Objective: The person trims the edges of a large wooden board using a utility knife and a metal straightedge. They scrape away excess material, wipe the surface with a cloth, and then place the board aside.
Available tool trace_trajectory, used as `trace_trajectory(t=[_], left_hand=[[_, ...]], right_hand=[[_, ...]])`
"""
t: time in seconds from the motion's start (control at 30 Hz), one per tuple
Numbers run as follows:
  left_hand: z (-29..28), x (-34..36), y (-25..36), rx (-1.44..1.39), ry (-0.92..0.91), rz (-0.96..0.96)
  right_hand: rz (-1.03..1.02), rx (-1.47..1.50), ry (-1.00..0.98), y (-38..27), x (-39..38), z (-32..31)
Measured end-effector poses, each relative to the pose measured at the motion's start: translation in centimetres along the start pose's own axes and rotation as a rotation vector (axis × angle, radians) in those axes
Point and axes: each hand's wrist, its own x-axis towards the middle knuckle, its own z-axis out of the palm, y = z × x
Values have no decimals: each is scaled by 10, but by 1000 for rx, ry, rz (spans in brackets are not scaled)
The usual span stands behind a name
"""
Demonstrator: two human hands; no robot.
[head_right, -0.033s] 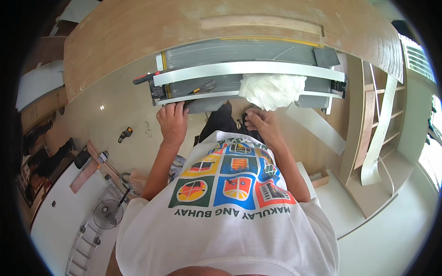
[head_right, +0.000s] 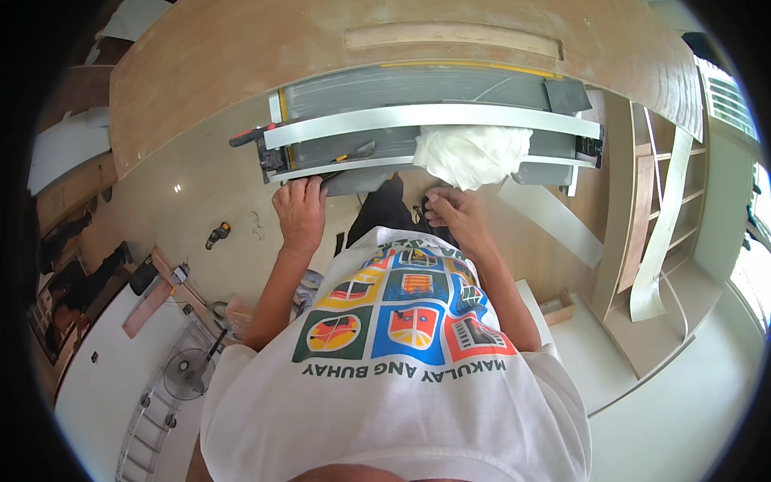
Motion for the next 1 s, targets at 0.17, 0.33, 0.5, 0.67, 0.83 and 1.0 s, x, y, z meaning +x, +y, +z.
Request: trace_trajectory(t=[0.17,0.33,0.5,0.67,0.83,1.0], left_hand=[[7,-2,8,5,-15,30],[21,-1,19,145,-150,66],[29,-57,108,83,52,186],[42,-95,243,-340,-12,228],[65,-67,449,-1051,-378,0],[63,-25,593,-909,-539,284]], right_hand=[[-40,-147,-76,16,-7,-21],[-247,-191,-151,45,-2,-57],[-486,-319,-76,86,-52,-164],[-411,-199,-273,105,-111,-261],[-630,99,31,135,-147,-316],[-577,213,459,138,-179,-410]])
